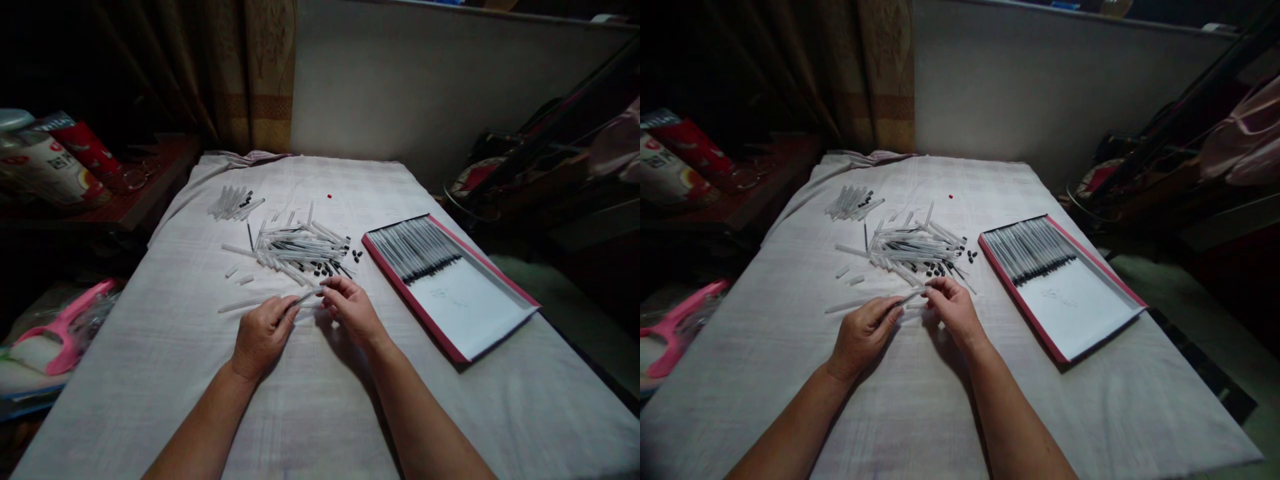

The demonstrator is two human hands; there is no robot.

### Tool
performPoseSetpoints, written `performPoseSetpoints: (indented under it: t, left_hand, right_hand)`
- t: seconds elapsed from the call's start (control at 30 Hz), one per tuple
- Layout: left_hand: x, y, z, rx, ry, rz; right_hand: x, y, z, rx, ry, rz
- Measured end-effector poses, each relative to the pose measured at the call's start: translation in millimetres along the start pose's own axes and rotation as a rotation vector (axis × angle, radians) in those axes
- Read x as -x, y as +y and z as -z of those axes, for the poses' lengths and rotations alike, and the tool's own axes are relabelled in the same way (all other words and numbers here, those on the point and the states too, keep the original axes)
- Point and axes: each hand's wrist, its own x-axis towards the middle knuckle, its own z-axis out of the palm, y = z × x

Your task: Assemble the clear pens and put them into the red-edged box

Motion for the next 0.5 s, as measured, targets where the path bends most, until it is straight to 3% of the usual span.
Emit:
performPoseSetpoints:
  t: [0.3, 0.5]
  left_hand:
    - [0, -2, 1.3, -0.074, -0.074, -0.046]
    - [2, -3, -1.6, -0.026, -0.101, -0.042]
  right_hand:
    - [-3, -2, 18, 0.282, -0.189, 0.019]
    - [-5, 3, 20, 0.317, -0.258, 0.021]
